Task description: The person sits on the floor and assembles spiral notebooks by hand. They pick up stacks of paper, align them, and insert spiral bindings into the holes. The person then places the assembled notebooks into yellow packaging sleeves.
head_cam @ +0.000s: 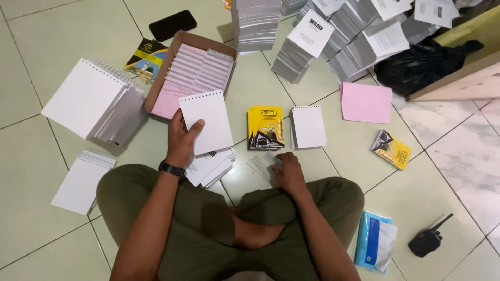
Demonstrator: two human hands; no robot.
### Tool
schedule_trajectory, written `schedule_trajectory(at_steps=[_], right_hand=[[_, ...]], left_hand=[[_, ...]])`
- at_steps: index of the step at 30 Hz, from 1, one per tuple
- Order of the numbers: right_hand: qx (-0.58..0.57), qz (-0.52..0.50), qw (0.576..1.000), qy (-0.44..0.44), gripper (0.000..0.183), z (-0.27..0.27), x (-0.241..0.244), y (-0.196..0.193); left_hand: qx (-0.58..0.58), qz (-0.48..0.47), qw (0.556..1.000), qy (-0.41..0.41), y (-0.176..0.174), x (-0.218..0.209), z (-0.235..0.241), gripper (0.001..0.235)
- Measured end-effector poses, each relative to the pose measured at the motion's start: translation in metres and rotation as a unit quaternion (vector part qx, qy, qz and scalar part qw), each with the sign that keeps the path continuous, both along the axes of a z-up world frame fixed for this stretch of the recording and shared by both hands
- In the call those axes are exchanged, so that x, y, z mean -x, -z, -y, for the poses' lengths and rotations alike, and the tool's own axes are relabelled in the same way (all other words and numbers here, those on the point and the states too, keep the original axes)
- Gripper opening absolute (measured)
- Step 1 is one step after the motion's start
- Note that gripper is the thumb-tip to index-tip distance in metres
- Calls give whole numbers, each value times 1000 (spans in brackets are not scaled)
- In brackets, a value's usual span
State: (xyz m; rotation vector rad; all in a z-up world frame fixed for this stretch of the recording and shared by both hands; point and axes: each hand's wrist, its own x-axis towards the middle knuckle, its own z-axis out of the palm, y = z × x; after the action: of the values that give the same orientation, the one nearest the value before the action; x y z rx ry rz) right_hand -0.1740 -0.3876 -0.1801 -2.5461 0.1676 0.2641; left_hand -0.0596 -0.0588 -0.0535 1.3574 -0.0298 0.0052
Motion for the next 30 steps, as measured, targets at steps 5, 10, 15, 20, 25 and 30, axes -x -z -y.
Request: schedule_trajectory(at_steps=[5,10,15,20,25,30], right_hand=[[2,30,997,-75,20,-28,4,17],[197,45,955,-219,31,-46,6,37],[125,19,978,-166,20,-48,1,-8],[-160,-21,987,-4,13,-27,-1,18],[-331,-76,937,86,40,-24,-2,3],[-355,-90,920,142,40,-29,-6,-7]], left_hand=[[7,2,1000,11,-4,-5,8,29],[-10,6,1000,27,-8,-5,9,27],[-12,14,999,28,-14,-2,5,27],[0,13,999,30,-16,1,4,27],[6,14,999,44,-15,0,7,28],[-6,-1,999,50,-21,3,5,26]])
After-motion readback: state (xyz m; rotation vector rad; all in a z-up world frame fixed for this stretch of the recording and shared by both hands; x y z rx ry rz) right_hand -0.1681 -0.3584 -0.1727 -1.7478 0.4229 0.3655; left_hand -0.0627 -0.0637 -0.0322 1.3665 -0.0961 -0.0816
